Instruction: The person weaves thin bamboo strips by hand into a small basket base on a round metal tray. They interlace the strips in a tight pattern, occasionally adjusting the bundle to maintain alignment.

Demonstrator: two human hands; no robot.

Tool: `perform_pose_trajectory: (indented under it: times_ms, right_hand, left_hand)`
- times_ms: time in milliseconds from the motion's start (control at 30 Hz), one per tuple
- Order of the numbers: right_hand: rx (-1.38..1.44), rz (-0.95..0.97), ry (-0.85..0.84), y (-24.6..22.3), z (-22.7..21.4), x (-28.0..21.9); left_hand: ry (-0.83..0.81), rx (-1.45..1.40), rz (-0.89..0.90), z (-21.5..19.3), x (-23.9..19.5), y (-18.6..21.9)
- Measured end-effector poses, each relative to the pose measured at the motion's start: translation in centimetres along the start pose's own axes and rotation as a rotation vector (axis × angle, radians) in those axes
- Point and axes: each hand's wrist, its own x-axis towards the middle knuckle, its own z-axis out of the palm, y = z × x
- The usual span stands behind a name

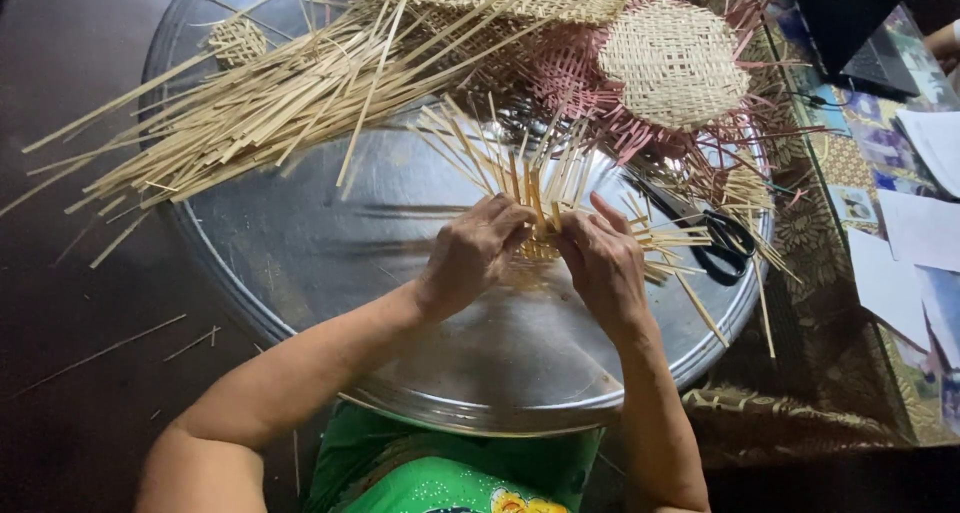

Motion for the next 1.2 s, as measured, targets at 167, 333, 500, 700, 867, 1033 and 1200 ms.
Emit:
perform_pose_trajectory:
  times_ms: [167,333,500,700,867,1033,1200]
  right_hand:
    - [0.049,0.04,0.012,0.9,0.7,-0.3]
    - [0.008,0.029,0.01,0.7,1.0,-0.2]
    - [-0.036,0.015,-0.021,0.4,1.1,-0.2]
    - [-0.059,0.002,-0.062,0.6,1.8,-0.3]
    - [-0.072,0.026,-0.124,-0.2,1.6,0.5]
    - [-0.139,-0.008,-0.155,-0.5,1.9,0.9]
    - [-0.172,-0.014,-0.217,-1.5,0.5,2.2]
  left_hand:
    - [0.007,-0.207,-0.227,0.6,-0.4,0.2]
    - [-0.055,-0.383,-0.466,0.3,-0.3,0.3]
    - [-0.05,-0.509,-0.534,-0.5,0.6,0.9]
    - [-0.061,-0.454,-0.545,0.6,-1.1,-0.8]
    - [-0.025,-0.428,-0.536,1.1,-2.5,-2.3]
    - [0.049,-0.508,-0.644,-0.4,-2.7,-1.2]
    - [0.091,-0.205,0.163,3.4,-8.2,-6.7]
